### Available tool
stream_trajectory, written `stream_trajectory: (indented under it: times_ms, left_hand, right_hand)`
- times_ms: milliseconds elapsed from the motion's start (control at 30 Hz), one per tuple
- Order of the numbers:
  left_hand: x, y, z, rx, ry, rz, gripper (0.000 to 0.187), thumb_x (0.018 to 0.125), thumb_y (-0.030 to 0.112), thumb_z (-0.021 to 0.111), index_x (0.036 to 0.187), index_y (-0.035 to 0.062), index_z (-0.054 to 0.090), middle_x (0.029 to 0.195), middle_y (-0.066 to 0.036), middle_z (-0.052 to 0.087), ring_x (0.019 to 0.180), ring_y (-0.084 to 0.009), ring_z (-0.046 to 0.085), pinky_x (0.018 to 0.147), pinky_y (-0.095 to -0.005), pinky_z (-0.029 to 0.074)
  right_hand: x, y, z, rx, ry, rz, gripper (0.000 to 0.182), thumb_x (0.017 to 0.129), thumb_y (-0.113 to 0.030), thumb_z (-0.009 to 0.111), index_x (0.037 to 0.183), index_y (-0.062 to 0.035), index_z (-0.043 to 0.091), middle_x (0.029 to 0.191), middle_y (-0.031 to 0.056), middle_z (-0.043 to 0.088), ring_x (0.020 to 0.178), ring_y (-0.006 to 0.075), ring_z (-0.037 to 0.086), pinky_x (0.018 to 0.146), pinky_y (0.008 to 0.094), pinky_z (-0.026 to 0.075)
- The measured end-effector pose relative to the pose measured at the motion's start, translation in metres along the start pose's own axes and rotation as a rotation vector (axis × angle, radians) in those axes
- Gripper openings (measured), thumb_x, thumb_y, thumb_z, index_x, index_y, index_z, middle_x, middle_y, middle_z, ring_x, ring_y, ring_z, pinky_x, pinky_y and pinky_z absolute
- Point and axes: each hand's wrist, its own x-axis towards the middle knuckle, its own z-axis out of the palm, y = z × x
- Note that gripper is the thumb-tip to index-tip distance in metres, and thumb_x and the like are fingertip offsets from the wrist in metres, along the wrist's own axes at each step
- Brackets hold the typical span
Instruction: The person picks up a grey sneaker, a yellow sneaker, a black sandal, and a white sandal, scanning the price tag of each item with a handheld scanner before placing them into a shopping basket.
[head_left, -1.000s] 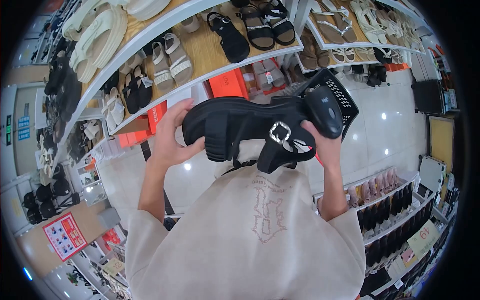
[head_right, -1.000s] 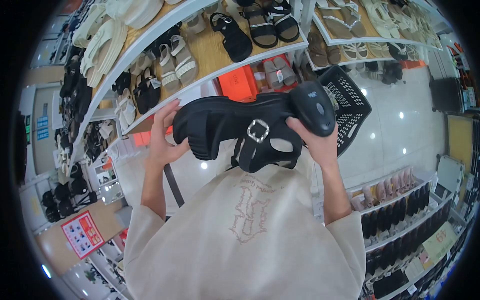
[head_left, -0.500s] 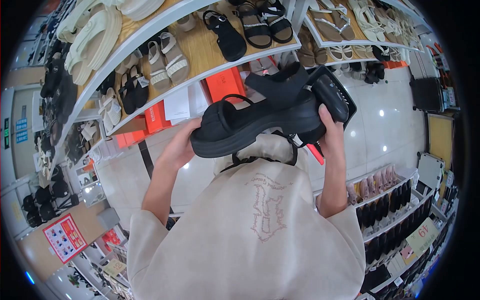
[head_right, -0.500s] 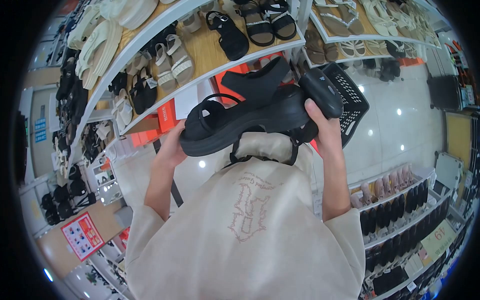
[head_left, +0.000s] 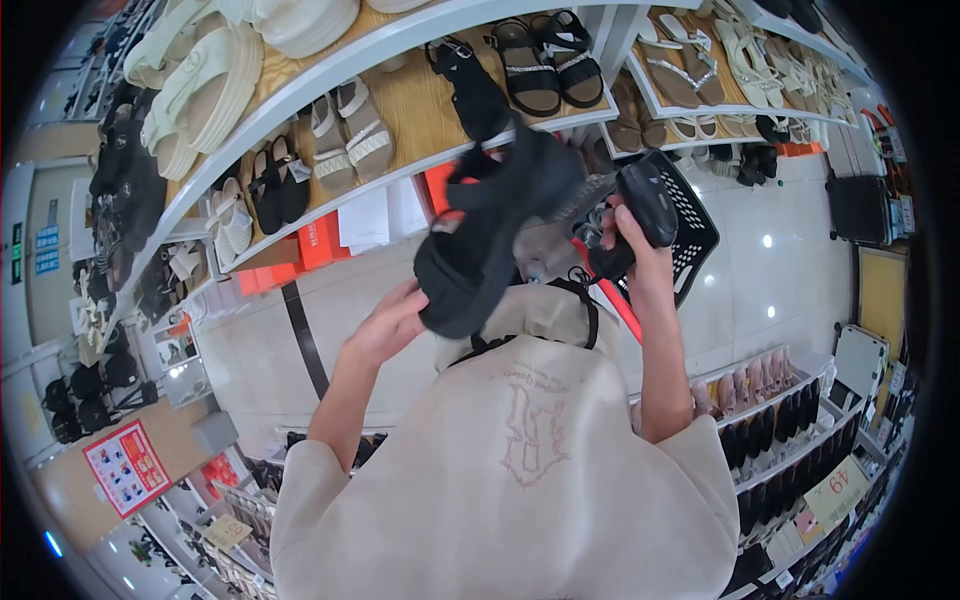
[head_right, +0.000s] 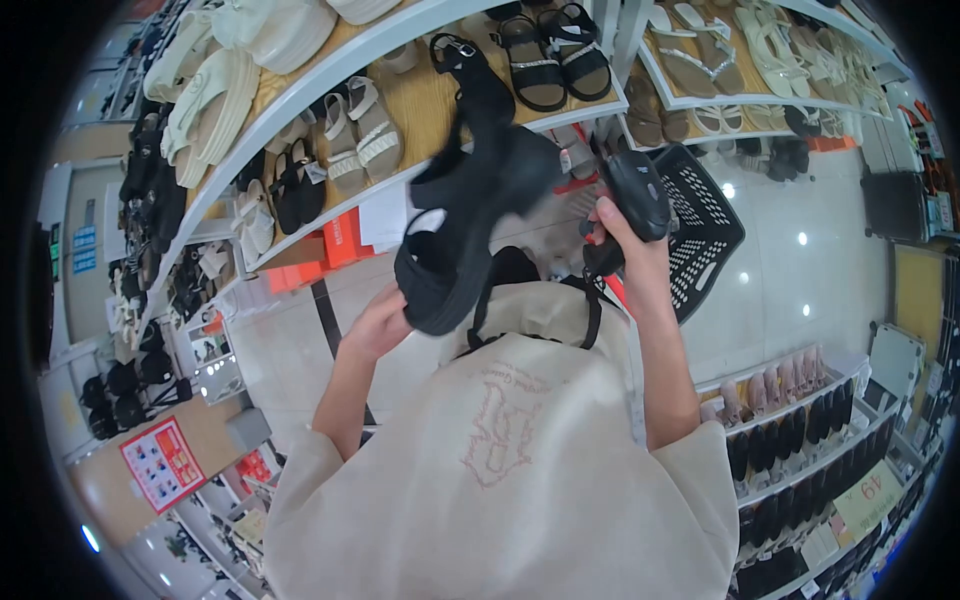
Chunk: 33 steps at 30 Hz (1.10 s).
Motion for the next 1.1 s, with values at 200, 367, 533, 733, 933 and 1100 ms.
stream_trajectory:
  times_ms: [200,367,533,733,933,1100]
  left_hand:
    - [0.093,-0.001,-0.037,0.038,0.266,0.212,0.051,0.106,0.034,0.05,0.148,0.0107,0.032,0.138,-0.01,0.055,0.117,-0.0271,0.063,0.1,-0.0487,0.051]
    - [0.187,0.003,-0.092,-0.056,0.37,0.285,0.057,0.099,0.042,0.063,0.141,0.012,0.039,0.125,-0.012,0.059,0.107,-0.0268,0.064,0.095,-0.046,0.055]
    - [0.215,0.031,-0.108,-0.124,0.435,0.221,0.062,0.094,0.041,0.07,0.138,0.0087,0.041,0.122,-0.015,0.059,0.114,-0.0292,0.061,0.099,-0.0475,0.054]
    - [0.211,0.007,-0.108,-0.285,0.391,0.173,0.069,0.093,0.045,0.071,0.135,-0.0004,0.042,0.129,-0.018,0.057,0.121,-0.0304,0.059,0.105,-0.0477,0.05]
    - [0.225,-0.018,-0.043,-0.207,0.322,-0.059,0.076,0.088,0.057,0.07,0.132,-0.0014,0.047,0.126,-0.016,0.062,0.11,-0.0276,0.066,0.106,-0.0489,0.049]
    - [0.304,0.012,-0.049,-0.215,0.363,-0.049,0.078,0.087,0.065,0.067,0.123,-0.0015,0.049,0.118,-0.013,0.063,0.103,-0.0268,0.07,0.093,-0.0467,0.058]
  right_hand:
    - [0.005,0.019,0.022,-0.017,-0.035,0.112,0.031,0.091,-0.016,0.075,0.117,-0.0019,0.066,0.092,0.0024,0.065,0.076,0.009,0.058,0.071,0.0251,0.047]
    - [-0.002,0.029,0.026,-0.181,-0.063,0.141,0.032,0.088,-0.014,0.078,0.115,-0.0021,0.067,0.095,0.0008,0.066,0.079,0.0074,0.059,0.073,0.0254,0.048]
    - [-0.012,0.033,0.018,-0.272,-0.067,0.187,0.035,0.087,-0.013,0.078,0.117,-0.0009,0.066,0.095,0.0011,0.066,0.075,0.0083,0.059,0.071,0.0261,0.048]
    - [-0.016,0.038,0.012,-0.253,-0.044,0.15,0.034,0.087,-0.011,0.077,0.118,-0.0022,0.066,0.097,0.001,0.066,0.077,0.0086,0.059,0.071,0.0265,0.048]
    - [-0.023,0.033,0.022,-0.24,-0.015,0.144,0.035,0.086,-0.008,0.078,0.119,-0.0018,0.066,0.1,0.0009,0.067,0.081,0.0086,0.06,0.074,0.0261,0.049]
    - [-0.035,0.038,0.022,-0.315,-0.014,0.11,0.037,0.086,-0.009,0.079,0.12,-0.0024,0.066,0.104,0.0017,0.068,0.084,0.0089,0.06,0.076,0.0261,0.05]
